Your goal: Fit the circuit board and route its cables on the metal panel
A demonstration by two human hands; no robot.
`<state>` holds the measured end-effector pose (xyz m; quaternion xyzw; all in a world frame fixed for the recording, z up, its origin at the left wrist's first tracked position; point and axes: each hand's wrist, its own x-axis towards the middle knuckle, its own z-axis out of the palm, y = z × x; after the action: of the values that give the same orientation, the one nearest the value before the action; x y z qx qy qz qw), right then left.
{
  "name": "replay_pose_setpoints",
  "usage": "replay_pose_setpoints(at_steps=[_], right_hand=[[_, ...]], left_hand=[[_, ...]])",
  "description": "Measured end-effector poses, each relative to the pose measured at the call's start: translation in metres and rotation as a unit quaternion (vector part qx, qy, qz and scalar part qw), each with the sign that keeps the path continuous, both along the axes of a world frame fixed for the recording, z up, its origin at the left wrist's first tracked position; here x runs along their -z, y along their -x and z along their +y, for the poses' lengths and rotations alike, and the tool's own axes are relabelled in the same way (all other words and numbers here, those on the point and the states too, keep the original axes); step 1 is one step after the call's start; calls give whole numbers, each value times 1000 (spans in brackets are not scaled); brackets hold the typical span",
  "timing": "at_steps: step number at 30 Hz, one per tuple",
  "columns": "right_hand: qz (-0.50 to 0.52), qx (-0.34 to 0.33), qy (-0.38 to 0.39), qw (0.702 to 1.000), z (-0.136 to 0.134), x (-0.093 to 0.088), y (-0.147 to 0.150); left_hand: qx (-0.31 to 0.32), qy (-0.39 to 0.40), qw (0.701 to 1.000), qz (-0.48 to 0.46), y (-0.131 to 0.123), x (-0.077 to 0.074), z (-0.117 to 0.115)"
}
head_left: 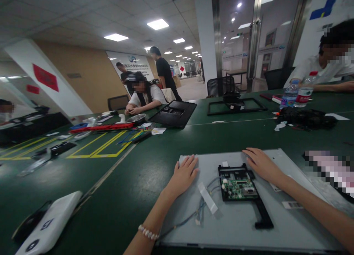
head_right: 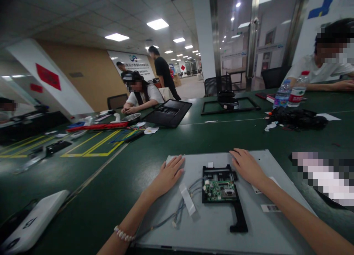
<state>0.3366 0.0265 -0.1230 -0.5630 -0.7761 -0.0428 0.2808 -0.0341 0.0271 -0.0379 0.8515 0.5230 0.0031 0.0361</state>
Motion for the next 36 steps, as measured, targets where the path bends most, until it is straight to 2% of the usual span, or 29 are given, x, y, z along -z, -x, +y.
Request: replay_pose_setpoints(at_steps=[11, 29, 36], right_hand=[[4, 0, -1, 1000, 3, 2, 1], [-4, 6, 2, 1000, 1, -3, 4], [0, 8, -4, 1000, 2, -2, 4]], left_hand=[[-1, -4, 1000, 5, 2, 2, 1], [-10, 5, 1000, 11, -3, -5, 0], [-8, 3, 1000, 4, -1, -2, 2]])
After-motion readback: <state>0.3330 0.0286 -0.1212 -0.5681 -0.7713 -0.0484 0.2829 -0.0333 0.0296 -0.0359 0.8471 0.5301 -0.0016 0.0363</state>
